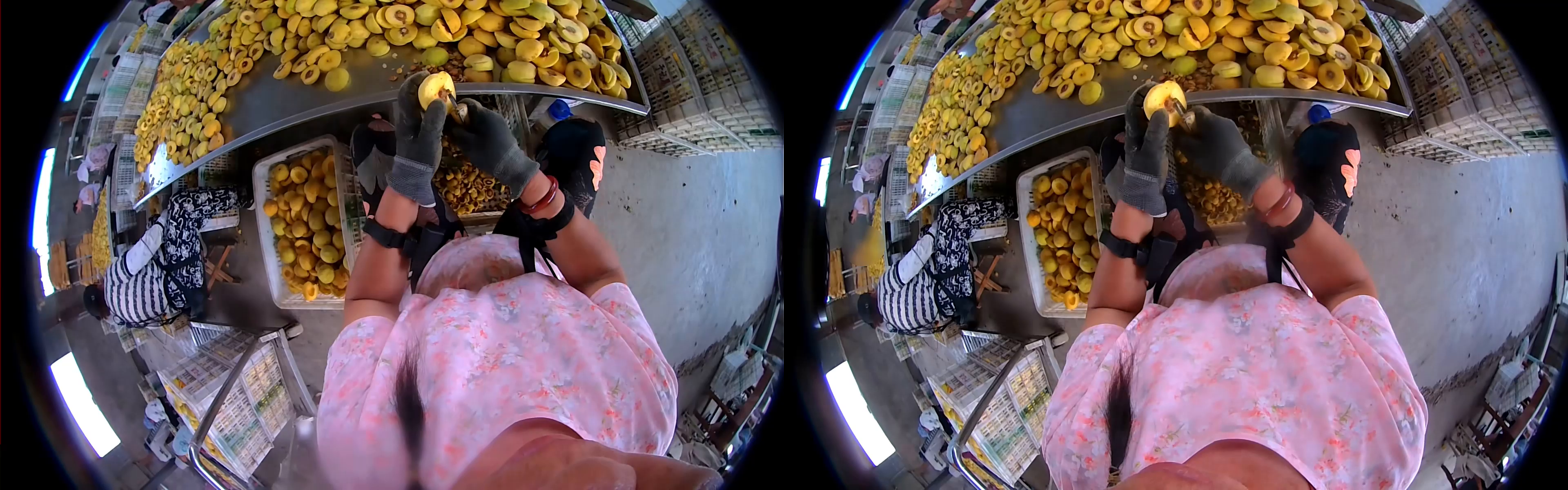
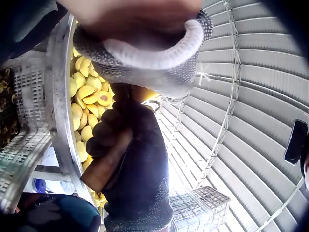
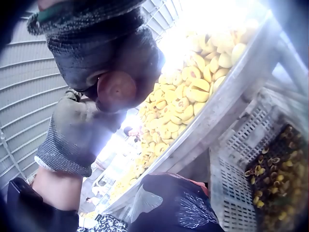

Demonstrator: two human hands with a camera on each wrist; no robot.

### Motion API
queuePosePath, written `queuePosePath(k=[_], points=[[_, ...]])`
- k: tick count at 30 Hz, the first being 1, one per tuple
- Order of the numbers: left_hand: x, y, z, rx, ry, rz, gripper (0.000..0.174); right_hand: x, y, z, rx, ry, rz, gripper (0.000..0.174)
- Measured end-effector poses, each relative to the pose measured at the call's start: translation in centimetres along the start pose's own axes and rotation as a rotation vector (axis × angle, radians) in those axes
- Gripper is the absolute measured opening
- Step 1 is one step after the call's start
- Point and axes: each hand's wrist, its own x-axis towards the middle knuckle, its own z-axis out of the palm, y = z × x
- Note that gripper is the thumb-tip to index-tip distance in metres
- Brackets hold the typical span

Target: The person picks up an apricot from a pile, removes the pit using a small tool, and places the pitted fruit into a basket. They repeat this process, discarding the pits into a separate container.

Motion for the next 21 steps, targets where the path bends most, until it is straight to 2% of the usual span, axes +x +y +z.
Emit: queuePosePath(k=[1,4,7,10,13,16,19,21], points=[[-0.2,-0.3,0.0,0.049,0.013,0.033,0.039,-0.2,0.1,0.0,0.014,-0.018,-0.004,0.028],[-0.7,-0.6,-0.1,0.32,0.037,0.143,0.04,-0.7,0.1,0.7,0.279,-0.008,-0.065,0.019],[-0.9,-0.1,0.4,0.395,0.016,0.244,0.04,-1.2,-0.8,0.3,0.237,-0.03,0.018,0.017],[-1.2,0.0,0.4,0.358,0.018,0.237,0.042,-1.7,-2.1,-0.5,0.318,-0.179,0.225,0.024],[-1.2,0.2,0.7,0.253,0.031,0.262,0.035,-1.8,-1.3,-0.2,0.253,-0.157,0.135,0.025],[-1.4,1.9,1.6,0.126,0.07,0.207,0.038,-2.2,-1.7,0.2,0.126,0.008,-0.09,0.024],[-1.0,1.9,2.1,0.032,0.015,0.311,0.039,-2.4,-2.3,0.9,0.314,0.143,-0.064,0.019],[-1.1,1.7,1.9,0.064,0.003,0.328,0.039,-2.5,-2.3,0.7,0.264,0.1,-0.054,0.02]])
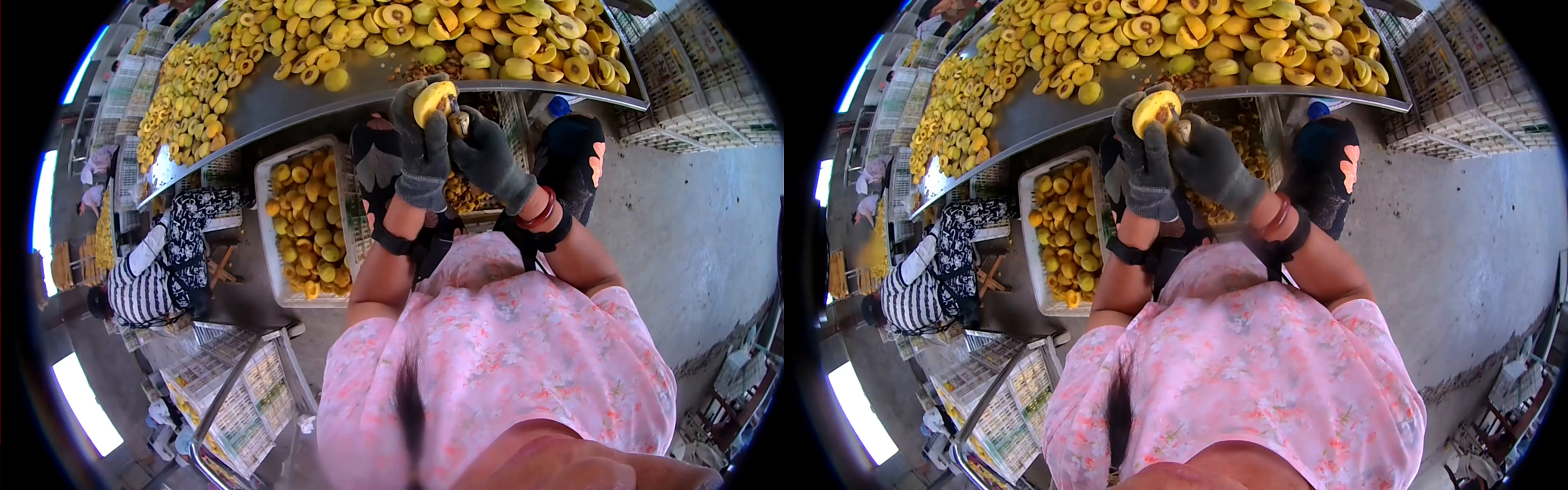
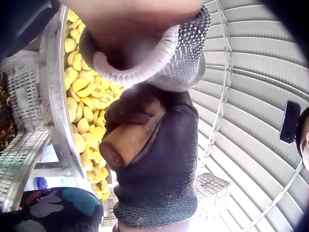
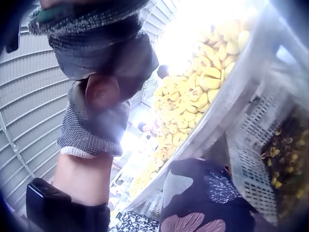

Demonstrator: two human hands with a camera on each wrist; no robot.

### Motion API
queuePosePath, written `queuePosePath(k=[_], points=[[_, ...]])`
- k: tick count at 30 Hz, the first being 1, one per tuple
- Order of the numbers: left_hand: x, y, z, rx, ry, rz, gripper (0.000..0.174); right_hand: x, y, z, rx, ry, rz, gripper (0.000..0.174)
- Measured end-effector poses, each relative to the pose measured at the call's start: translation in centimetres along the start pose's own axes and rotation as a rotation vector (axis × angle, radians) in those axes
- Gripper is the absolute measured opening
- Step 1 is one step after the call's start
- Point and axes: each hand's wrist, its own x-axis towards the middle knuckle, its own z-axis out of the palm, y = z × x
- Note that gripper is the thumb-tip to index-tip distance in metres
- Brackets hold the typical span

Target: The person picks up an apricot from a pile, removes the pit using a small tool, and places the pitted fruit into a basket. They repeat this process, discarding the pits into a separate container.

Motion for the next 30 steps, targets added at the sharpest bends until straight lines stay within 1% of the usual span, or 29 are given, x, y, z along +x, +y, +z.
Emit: queuePosePath(k=[2,4,5,7,10,13,16,19,22,25,28,30], points=[[-0.1,-0.1,-0.3,0.034,-0.016,0.005,0.039,0.2,0.6,-0.3,-0.027,-0.061,0.001,0.02],[-0.1,-0.2,-0.5,0.072,-0.029,0.002,0.039,0.6,1.1,-0.3,-0.032,-0.142,-0.012,0.024],[-0.2,-0.2,-0.7,0.065,-0.03,-0.007,0.039,0.3,1.1,-0.5,0.007,-0.172,0.074,0.023],[-0.2,-0.3,-0.9,0.05,-0.031,-0.024,0.04,0.1,-1.3,-0.9,0.084,-0.231,0.246,0.021],[-0.2,-0.1,-1.1,0.095,-0.035,-0.061,0.048,0.2,-0.4,-0.7,0.095,-0.215,0.11,0.019],[-0.3,0.1,-1.4,0.127,-0.048,-0.12,0.046,0.6,0.7,-0.5,-0.157,-0.147,-0.139,0.02],[-0.1,0.0,-1.9,0.287,-0.064,-0.13,0.04,0.5,-0.1,-0.9,-0.44,-0.11,-0.191,0.024],[-0.1,0.0,-1.8,0.09,-0.018,-0.23,0.04,0.8,-0.8,-0.9,-0.505,-0.087,-0.189,0.032],[0.1,0.8,-1.6,0.072,-0.005,-0.249,0.041,0.5,-0.8,-0.8,-0.636,-0.069,-0.117,0.035],[0.5,2.1,-1.5,0.118,-0.047,-0.224,0.041,0.3,-0.8,-0.9,-0.693,-0.064,-0.182,0.036],[0.6,2.0,-1.5,0.181,-0.055,-0.195,0.039,0.2,-0.9,-0.8,-0.774,-0.064,-0.151,0.034],[0.7,1.5,-2.0,0.248,-0.127,-0.211,0.039,0.3,-1.4,-0.8,-0.841,-0.111,-0.087,0.034]])
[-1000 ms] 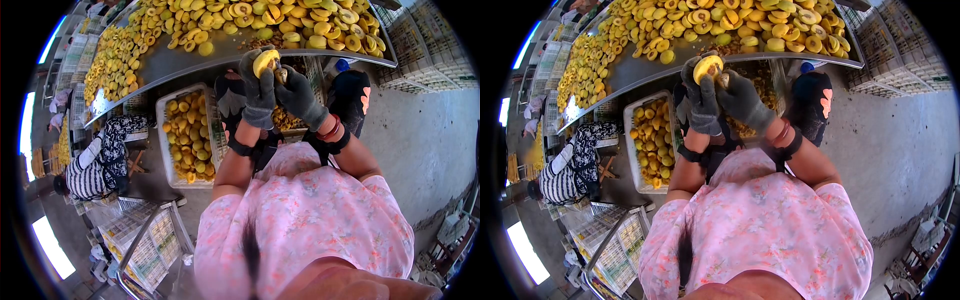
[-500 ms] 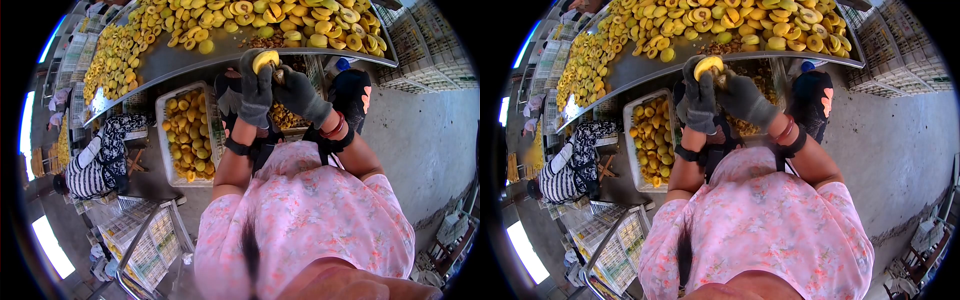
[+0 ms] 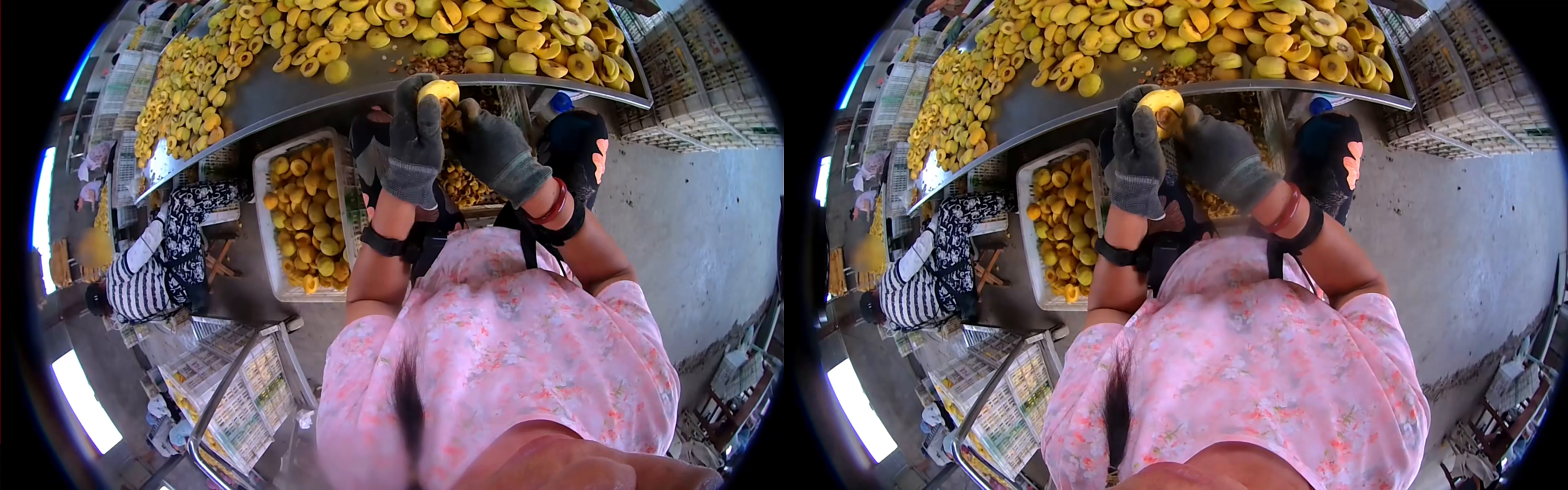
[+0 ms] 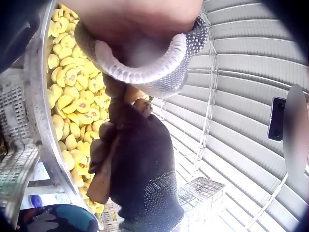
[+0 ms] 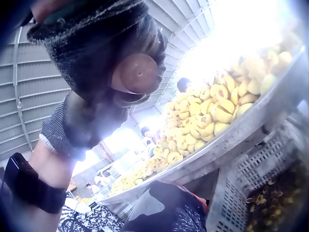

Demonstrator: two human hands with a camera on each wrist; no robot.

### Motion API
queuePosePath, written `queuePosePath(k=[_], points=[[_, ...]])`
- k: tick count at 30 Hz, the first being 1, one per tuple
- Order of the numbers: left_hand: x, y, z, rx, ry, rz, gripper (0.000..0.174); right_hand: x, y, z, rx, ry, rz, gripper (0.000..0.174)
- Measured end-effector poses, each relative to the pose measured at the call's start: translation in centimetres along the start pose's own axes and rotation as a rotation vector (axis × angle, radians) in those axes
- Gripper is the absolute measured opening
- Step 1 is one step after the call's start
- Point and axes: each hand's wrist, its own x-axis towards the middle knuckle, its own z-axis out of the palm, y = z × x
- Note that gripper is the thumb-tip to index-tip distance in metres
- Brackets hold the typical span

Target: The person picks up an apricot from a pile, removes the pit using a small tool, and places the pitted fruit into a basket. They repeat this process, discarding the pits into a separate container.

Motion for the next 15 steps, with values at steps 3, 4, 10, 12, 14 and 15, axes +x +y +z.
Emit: queuePosePath(k=[3,4,10,12,14,15], points=[[0.4,0.6,-1.0,0.145,-0.15,-0.064,0.039,-0.1,0.7,0.4,-0.069,-0.083,-0.01,0.034],[0.6,0.9,-1.1,0.199,-0.208,-0.093,0.04,-0.2,1.1,0.6,-0.088,-0.107,-0.025,0.035],[0.6,0.3,-0.1,0.035,-0.015,0.017,0.049,-0.1,1.1,0.5,0.17,-0.037,0.007,0.037],[0.4,-1.0,0.7,0.05,0.038,0.108,0.052,0.0,1.3,0.7,0.274,-0.019,0.013,0.032],[-0.2,-2.2,1.0,-0.005,0.066,0.108,0.054,-0.1,1.5,1.4,0.387,-0.034,0.014,0.03],[-0.4,-2.4,1.1,-0.066,0.07,0.062,0.053,-0.2,1.4,1.9,0.448,-0.058,0.009,0.03]])
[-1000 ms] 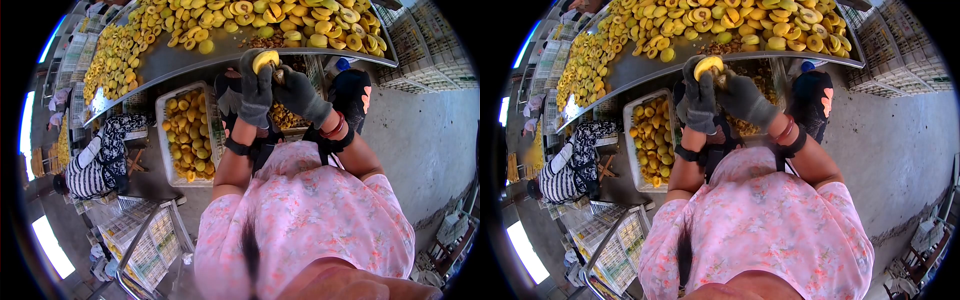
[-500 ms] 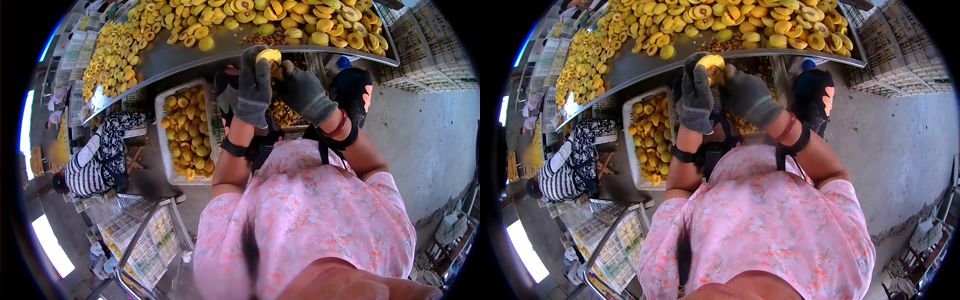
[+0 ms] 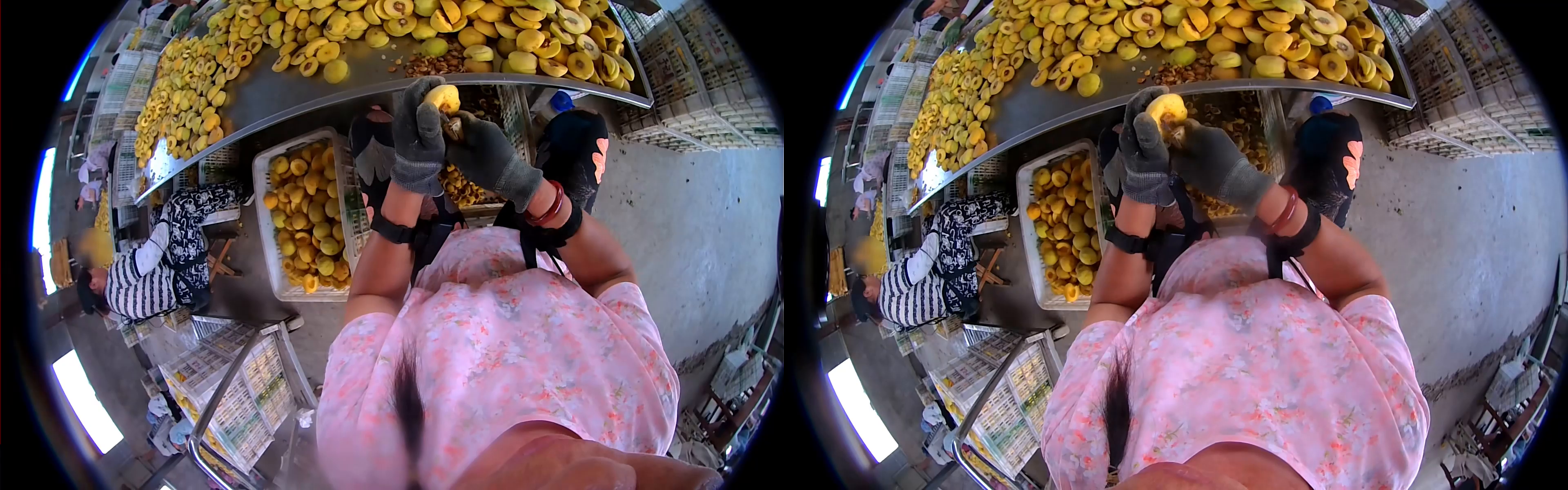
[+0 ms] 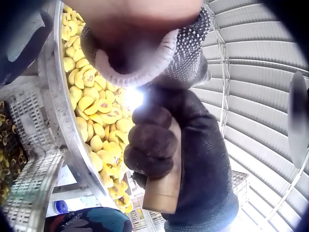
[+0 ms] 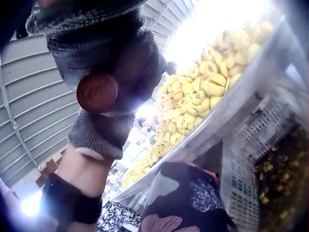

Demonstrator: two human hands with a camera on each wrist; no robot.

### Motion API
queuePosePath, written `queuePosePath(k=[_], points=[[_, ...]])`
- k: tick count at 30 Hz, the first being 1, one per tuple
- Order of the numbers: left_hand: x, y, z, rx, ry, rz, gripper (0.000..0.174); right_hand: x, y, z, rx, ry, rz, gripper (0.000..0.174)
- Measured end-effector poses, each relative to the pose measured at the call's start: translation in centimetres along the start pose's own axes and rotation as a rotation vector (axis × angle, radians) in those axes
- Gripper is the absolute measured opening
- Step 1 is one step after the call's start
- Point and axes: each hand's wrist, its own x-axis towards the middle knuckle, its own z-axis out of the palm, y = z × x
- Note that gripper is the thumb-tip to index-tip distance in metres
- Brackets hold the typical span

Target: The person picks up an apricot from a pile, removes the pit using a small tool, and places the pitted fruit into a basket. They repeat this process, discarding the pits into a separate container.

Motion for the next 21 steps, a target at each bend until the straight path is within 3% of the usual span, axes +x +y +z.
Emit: queuePosePath(k=[7,10,16,19,21], points=[[-0.2,0.4,-0.6,-0.043,-0.041,-0.284,0.06,-0.2,1.2,0.4,0.265,-0.193,-0.053,0.018],[-0.3,0.2,-0.3,-0.323,0.008,-0.331,0.065,-0.7,-1.2,-1.7,0.547,-0.434,0.366,0.015],[-0.4,1.0,-0.4,-0.302,-0.071,-0.332,0.068,-1.0,-0.4,-1.7,0.738,-0.598,0.412,0.006],[-0.1,1.3,-0.4,-0.35,-0.11,-0.378,0.069,-1.4,-1.5,-1.6,0.901,-0.522,0.575,0.007],[0.1,0.5,-0.4,-0.405,-0.06,-0.384,0.071,-1.3,-1.1,-1.3,0.861,-0.535,0.498,0.007]])
